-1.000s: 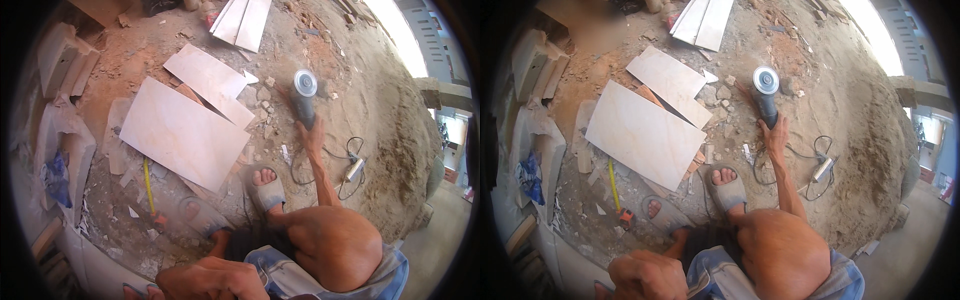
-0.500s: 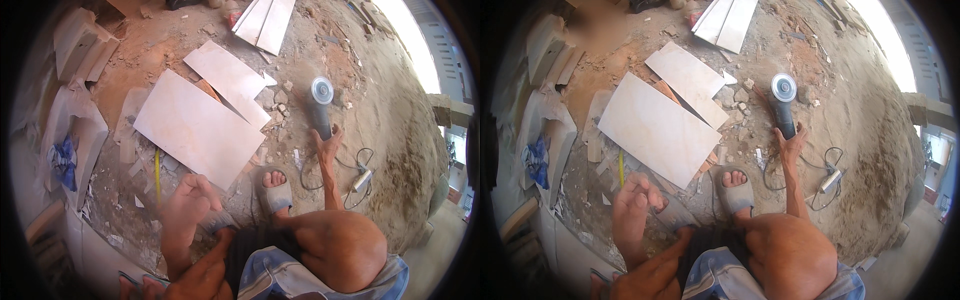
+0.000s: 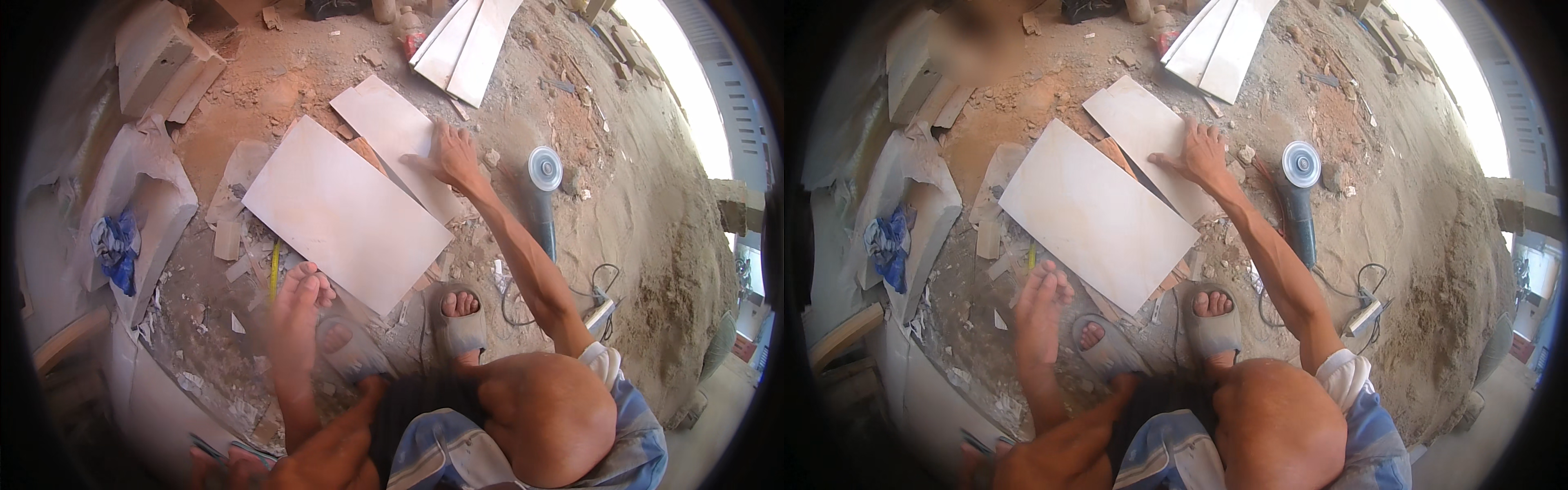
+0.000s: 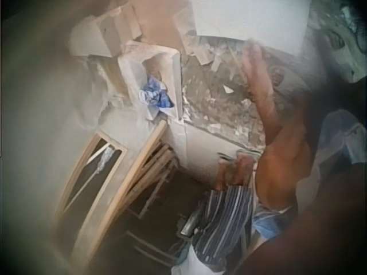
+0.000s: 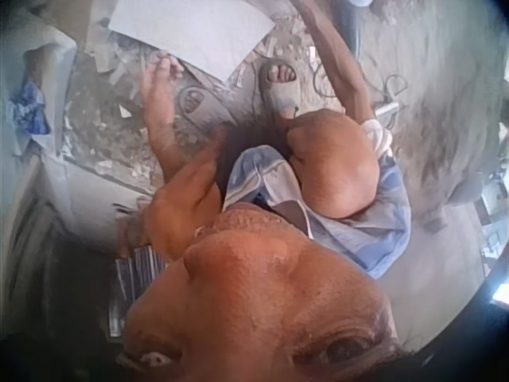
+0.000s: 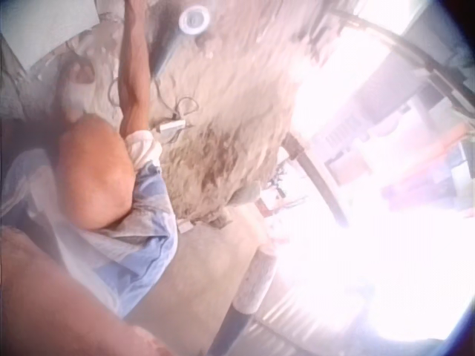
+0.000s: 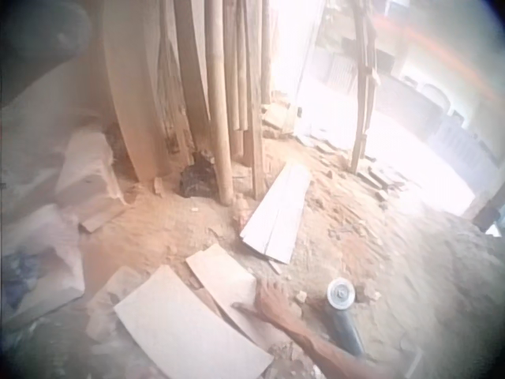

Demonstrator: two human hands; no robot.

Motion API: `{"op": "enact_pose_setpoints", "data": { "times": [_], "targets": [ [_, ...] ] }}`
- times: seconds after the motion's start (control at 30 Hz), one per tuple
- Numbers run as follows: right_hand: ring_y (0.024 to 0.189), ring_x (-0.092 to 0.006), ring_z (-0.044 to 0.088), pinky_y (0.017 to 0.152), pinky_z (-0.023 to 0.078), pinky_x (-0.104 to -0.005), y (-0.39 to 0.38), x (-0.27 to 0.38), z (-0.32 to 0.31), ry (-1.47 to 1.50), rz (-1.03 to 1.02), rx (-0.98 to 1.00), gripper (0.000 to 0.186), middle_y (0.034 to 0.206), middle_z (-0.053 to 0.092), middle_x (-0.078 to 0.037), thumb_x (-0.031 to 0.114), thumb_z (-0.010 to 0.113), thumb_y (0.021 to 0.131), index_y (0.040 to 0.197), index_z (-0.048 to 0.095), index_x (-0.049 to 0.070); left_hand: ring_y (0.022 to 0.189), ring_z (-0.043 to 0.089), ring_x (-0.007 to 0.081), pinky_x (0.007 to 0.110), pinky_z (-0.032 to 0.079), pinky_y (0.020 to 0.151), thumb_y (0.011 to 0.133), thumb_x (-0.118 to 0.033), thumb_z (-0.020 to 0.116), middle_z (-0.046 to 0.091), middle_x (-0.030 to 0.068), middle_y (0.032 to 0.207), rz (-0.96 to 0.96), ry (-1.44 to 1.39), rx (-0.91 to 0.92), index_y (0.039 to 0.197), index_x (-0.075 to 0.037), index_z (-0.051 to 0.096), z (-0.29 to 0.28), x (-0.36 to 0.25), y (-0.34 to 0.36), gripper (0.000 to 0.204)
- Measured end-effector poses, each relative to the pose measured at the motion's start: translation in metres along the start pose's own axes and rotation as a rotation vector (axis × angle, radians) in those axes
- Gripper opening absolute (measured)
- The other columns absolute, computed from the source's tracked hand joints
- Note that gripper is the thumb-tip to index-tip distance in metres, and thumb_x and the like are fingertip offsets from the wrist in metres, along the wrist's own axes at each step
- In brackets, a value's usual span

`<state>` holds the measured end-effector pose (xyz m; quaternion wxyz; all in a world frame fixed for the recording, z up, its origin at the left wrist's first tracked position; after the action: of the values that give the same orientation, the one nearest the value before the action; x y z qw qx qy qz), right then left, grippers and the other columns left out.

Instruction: The person cuts a tile with a grinder while crouching on the floor, then picks up the cut tile and carries it through a doorway into another room where other workers are installing floor tiles.

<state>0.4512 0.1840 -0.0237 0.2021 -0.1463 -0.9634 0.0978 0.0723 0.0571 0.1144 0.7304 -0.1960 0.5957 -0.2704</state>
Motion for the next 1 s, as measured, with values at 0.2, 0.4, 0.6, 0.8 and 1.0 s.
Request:
{"op": "enact_pose_setpoints", "data": {
  "times": [0.2, 0.4, 0.6, 0.8, 1.0],
  "targets": [
    [0.136, -0.0437, 0.063, 0.114, 0.053, -0.0540, 0.028, -0.010, -0.011, 0.136, 0.066, -0.011, 0.136, 0.142, 0.067, -0.031, 0.070, 0.104, 0.061, 0.154, 0.051, -0.013, 0.104, 0.066, 0.0132, 0.030, 0.053, 0.097, 0.116, -0.020, 0.063, 0.070, 0.0034, 0.114, -0.049, -0.008, -0.122, 0.140, -0.001, 0.064, -0.027, 0.015, 0.006, 0.031],
    [0.106, -0.0358, 0.080, 0.098, 0.063, -0.0449, 0.043, -0.005, -0.005, 0.350, 0.005, 0.257, 0.111, 0.115, 0.081, -0.023, 0.052, 0.111, 0.057, 0.138, 0.068, -0.009, 0.112, 0.067, 0.0133, 0.032, 0.053, 0.100, 0.114, -0.021, 0.068, 0.071, 0.0045, 0.122, -0.081, 0.010, -0.197, 0.144, -0.002, 0.063, -0.040, 0.029, 0.028, 0.035],
    [0.105, -0.0316, 0.083, 0.093, 0.065, -0.0426, 0.036, -0.003, 0.004, 0.484, 0.014, 0.262, 0.099, 0.116, 0.083, -0.023, 0.049, 0.110, 0.063, 0.135, 0.071, -0.007, 0.140, 0.059, 0.0240, 0.040, 0.048, 0.116, 0.114, -0.021, 0.068, 0.061, 0.0162, 0.152, 0.081, 0.220, -0.451, 0.160, 0.003, 0.048, -0.045, 0.055, 0.055, 0.056],
    [0.109, -0.0324, 0.081, 0.098, 0.066, -0.0430, 0.031, 0.009, -0.002, 0.498, 0.058, 0.242, 0.106, 0.121, 0.081, -0.024, 0.040, 0.111, 0.063, 0.143, 0.063, -0.010, 0.148, 0.056, 0.0310, 0.044, 0.044, 0.124, 0.115, -0.024, 0.067, 0.056, 0.0233, 0.161, 0.086, 0.198, -0.461, 0.165, 0.006, 0.041, -0.042, 0.059, 0.073, 0.063],
    [0.097, -0.0327, 0.083, 0.092, 0.069, -0.0412, 0.060, 0.003, -0.053, 0.591, 0.023, 0.204, 0.104, 0.113, 0.082, -0.024, 0.038, 0.111, 0.063, 0.141, 0.062, -0.012, 0.146, 0.058, 0.0282, 0.041, 0.045, 0.124, 0.116, -0.026, 0.066, 0.061, 0.0212, 0.158, 0.043, 0.167, -0.404, 0.160, 0.008, 0.050, -0.032, 0.045, 0.080, 0.058]
  ]
}}
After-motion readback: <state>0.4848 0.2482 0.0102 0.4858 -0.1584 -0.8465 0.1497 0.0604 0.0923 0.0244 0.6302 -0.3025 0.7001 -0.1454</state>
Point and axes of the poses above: each hand's wrist, its own y-axis towards the middle knuckle, its own z-axis out of the palm, x = y × z, the point moved 6 cm from there along y, towards the middle knuckle
